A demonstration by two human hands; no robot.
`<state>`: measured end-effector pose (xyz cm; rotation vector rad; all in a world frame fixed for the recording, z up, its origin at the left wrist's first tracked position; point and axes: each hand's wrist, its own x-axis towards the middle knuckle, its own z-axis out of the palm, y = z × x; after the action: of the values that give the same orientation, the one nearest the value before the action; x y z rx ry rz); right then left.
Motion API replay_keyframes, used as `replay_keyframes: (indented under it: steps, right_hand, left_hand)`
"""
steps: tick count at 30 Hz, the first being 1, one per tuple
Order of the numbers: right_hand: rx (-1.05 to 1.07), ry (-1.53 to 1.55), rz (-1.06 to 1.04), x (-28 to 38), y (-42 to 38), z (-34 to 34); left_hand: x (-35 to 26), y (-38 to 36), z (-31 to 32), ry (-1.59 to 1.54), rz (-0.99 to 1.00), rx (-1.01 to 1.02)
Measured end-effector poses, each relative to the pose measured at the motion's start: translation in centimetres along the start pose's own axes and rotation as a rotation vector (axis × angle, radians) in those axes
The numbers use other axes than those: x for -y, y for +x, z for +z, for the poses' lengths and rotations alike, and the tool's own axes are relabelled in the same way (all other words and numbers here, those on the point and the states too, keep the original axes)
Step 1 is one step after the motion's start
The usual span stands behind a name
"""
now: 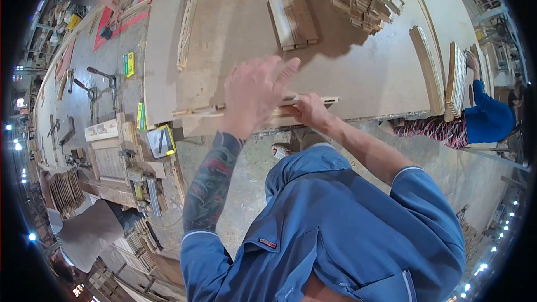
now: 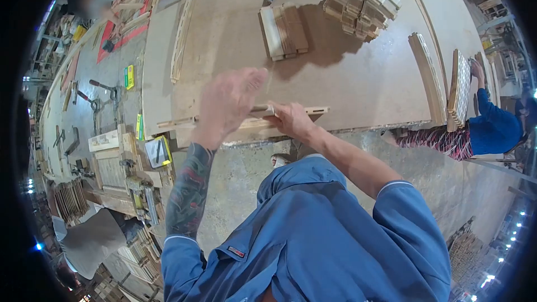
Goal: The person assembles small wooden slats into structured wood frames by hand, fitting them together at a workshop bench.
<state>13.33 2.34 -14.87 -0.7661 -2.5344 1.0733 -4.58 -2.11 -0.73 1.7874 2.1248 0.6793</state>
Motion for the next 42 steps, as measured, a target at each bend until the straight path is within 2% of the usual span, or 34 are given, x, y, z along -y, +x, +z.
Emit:
replay_keyframes:
  steps: [2,4,5,7,9,11,12,14,17,21,24,25,28,29,30,31,32,34,35,37,39,41,42]
  right_hand:
    - [-0.037,0.202,-0.068,-0.1,-0.3,0.1]
    - [0.062,0.138,-0.102,-1.7,-0.1,-0.2]
    - [0.061,0.148,-0.108,-3.6,0.3,-0.6]
    - [0.124,0.259,-0.078,-7.2,2.5,-2.2]
    - [-0.163,-0.02,-0.024,-10.2,8.6,-3.8]
    - [-0.159,-0.136,0.486,-8.8,13.7,-4.8]
    - [-0.162,-0.129,0.486,-9.2,15.0,-3.1]
    - [-0.362,-0.653,0.256,-11.8,17.0,2.0]
    - [-0.354,-0.602,0.26,-11.9,17.4,6.3]
    - [-0.316,-0.612,0.249,-11.2,16.5,5.9]
    - [-0.302,-0.514,0.355,-10.1,16.0,3.6]
    - [-0.388,-0.637,0.22,-10.4,15.6,3.9]
    - [-0.226,-0.629,0.05,-10.0,14.5,4.3]
    - [-0.228,-0.629,0.026,-9.9,14.1,4.8]
    - [-0.236,-0.503,0.089,-9.6,13.7,5.0]
    - [-0.237,-0.374,0.151,-9.2,13.5,5.3]
    - [-0.228,-0.369,0.129,-9.0,13.3,5.5]
    - [-0.259,-0.375,0.223,-8.2,13.2,5.3]
    - [-0.203,-0.383,0.263,-8.0,13.3,5.2]
    - [-0.21,-0.337,0.24,-8.3,13.3,5.1]
    - [-0.22,-0.256,0.231,-9.6,12.9,5.6]
    - [-0.217,-0.235,0.281,-9.1,12.0,5.3]
    - [-0.223,-0.215,0.328,-8.4,11.6,4.8]
  left_hand:
    - [-1.5,0.6,0.9,-0.03,0.071,-0.016]
    - [-2.8,0.3,1.4,0.124,-0.04,0.235]
    - [-2.8,0.2,1.3,0.134,-0.045,0.236]
    - [-2.7,0.4,1.2,0.126,0.015,0.058]
    - [-3.0,0.8,1.0,0.109,-0.016,0.069]
    - [-3.1,1.0,1.0,0.094,-0.041,0.089]
    - [-3.1,1.0,0.9,0.101,-0.04,0.092]
    - [-3.2,1.0,1.0,0.101,-0.058,0.092]
    - [-3.2,1.2,0.9,0.091,-0.072,0.081]
    - [-3.4,1.2,0.9,0.092,-0.099,0.089]
    - [-3.5,1.0,0.7,0.088,-0.133,0.062]
    - [-3.6,0.9,0.6,0.076,-0.131,0.071]
    - [-3.6,0.3,0.7,0.064,-0.134,0.07]
    - [-3.5,0.1,0.7,0.055,-0.122,0.089]
    - [-3.4,-0.1,0.9,0.045,-0.113,0.11]
    - [-3.3,-0.1,1.0,0.049,-0.13,0.094]
    - [-3.2,-0.1,1.1,0.018,-0.087,0.055]
    - [-2.9,-0.2,0.7,-0.007,-0.063,0.005]
    - [-2.9,-0.4,0.2,-0.054,-0.01,-0.067]
    - [-2.5,-0.6,-2.1,-0.093,0.033,-0.143]
    - [-1.2,-1.6,-6.7,-0.134,-0.026,-0.379]
    - [3.8,-3.3,-9.6,-0.112,-0.188,-0.564]
    - [6.3,-3.8,-11.2,-0.203,-0.333,-0.607]
